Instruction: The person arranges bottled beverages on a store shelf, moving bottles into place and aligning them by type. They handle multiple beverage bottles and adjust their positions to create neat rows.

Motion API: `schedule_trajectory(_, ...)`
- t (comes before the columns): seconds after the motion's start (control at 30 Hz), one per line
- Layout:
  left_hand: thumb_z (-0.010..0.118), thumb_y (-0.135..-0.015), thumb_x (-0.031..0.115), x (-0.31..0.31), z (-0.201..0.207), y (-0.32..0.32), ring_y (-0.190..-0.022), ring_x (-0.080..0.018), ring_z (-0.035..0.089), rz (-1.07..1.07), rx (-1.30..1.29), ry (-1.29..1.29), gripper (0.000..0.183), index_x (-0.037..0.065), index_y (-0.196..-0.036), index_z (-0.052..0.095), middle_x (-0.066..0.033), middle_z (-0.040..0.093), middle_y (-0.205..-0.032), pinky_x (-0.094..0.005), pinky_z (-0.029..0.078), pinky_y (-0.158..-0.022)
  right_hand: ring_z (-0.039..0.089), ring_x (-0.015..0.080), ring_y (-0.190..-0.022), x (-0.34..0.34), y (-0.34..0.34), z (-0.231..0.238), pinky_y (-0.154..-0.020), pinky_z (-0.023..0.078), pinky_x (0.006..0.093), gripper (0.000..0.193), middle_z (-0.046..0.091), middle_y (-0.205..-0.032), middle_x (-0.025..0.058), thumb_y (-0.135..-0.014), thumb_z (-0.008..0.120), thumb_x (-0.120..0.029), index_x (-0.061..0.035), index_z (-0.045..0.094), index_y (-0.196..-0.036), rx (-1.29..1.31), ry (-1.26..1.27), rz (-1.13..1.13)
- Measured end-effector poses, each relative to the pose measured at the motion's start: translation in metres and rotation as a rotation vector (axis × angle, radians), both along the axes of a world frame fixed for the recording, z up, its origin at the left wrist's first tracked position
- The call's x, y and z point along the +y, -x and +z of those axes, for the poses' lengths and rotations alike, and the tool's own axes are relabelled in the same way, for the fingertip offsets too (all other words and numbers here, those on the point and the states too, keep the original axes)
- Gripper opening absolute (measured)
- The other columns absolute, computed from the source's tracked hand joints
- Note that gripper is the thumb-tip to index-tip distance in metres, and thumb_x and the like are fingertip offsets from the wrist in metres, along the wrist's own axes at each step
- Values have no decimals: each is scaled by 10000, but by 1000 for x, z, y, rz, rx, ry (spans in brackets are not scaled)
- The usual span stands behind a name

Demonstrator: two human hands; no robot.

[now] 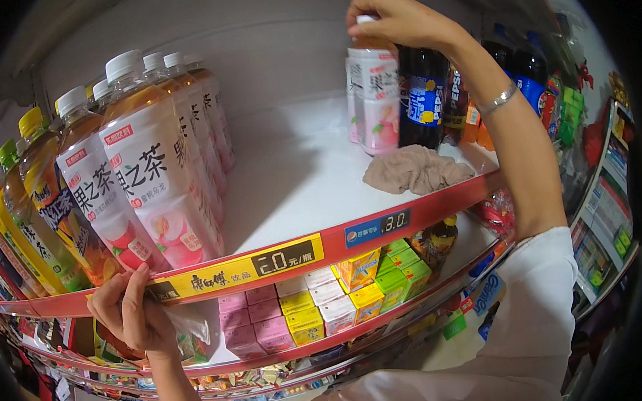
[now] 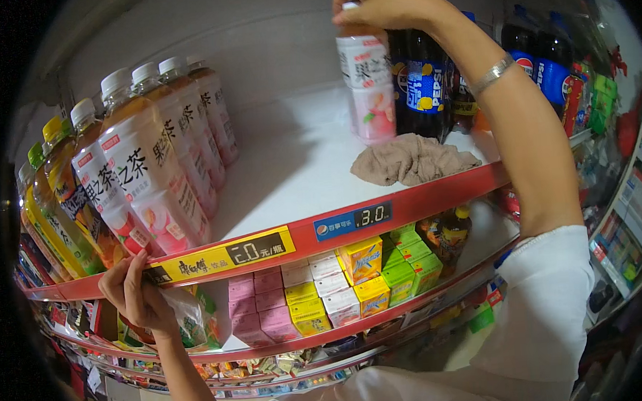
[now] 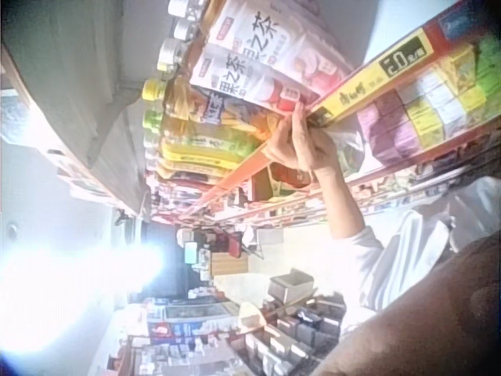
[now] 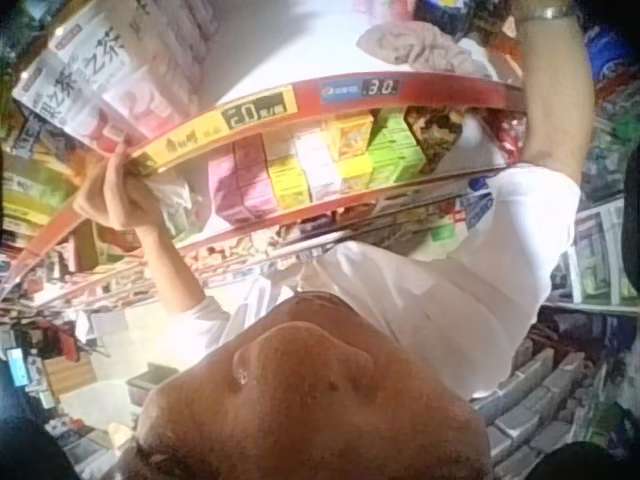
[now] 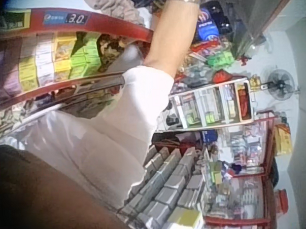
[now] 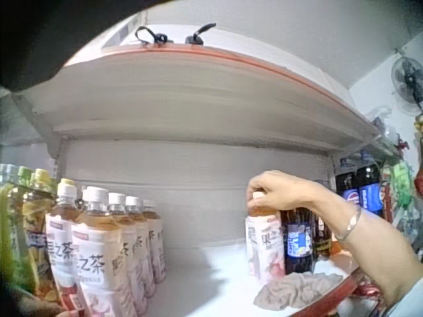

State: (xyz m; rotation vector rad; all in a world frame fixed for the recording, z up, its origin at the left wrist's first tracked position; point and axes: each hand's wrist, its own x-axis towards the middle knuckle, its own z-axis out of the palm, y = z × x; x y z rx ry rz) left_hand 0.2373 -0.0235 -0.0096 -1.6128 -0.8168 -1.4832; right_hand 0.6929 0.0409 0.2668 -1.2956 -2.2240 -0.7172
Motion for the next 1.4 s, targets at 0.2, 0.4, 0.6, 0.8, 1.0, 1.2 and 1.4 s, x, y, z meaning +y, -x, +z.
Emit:
schedule_trajectory(0.2,614,-853,94,1,3,-3,-918,-248,581,-13,-5,-46,264,50,-1048,787,-80,640,-960,-363,461,-840,705,338,-945,5,54,16,-806,546,418,331,724,-978,235,-887,720,-279,32,735,-999,16,-63,77)
schedule_trajectory(0.4,675,-806,56,2,8,-7,-889,-233,591,-25,-7,-81,252,105,-1017,802,-57,647,-944,-343,466,-794,709,282,-905,39,89,13,-791,545,388,315,736,-966,217,-901,719,-272,27,740,-1000,53,43,187)
schedule_trajectory(0.6,608,-830,94,0,9,-1,-879,-248,592,-2,42,-73,280,53,-1042,786,-91,662,-947,-367,444,-819,686,197,-864,27,118,8,-762,537,348,310,747,-931,142,-925,714,-268,32,730,-1000,83,101,286)
schedule_trajectory(0.8,598,-816,73,-2,9,-3,-889,-242,588,-16,36,-61,287,50,-1029,789,-91,657,-939,-360,443,-810,621,124,-775,-15,159,-6,-682,510,294,296,703,-832,75,-947,702,-263,33,718,-956,187,275,397)
schedule_trajectory(1.0,598,-804,41,-2,10,-5,-880,-241,576,-9,7,-59,303,58,-1038,790,-86,647,-929,-349,444,-811,628,138,-738,-52,178,-4,-639,505,314,330,703,-781,103,-937,694,-276,51,719,-912,143,246,444)
schedule_trajectory(1.2,595,-778,-4,-2,10,-8,-868,-240,567,-22,-3,-52,329,64,-1034,791,-80,651,-921,-356,437,-811,672,202,-764,-54,184,-1,-675,525,358,367,722,-812,180,-912,688,-288,78,715,-916,71,167,465)
schedule_trajectory(1.4,593,-775,-9,-5,10,-7,-899,-262,582,4,-3,-33,316,56,-1015,786,-92,650,-917,-372,444,-818,670,208,-768,-72,181,-6,-688,522,371,401,717,-838,193,-946,666,-333,64,714,-919,-12,96,464)
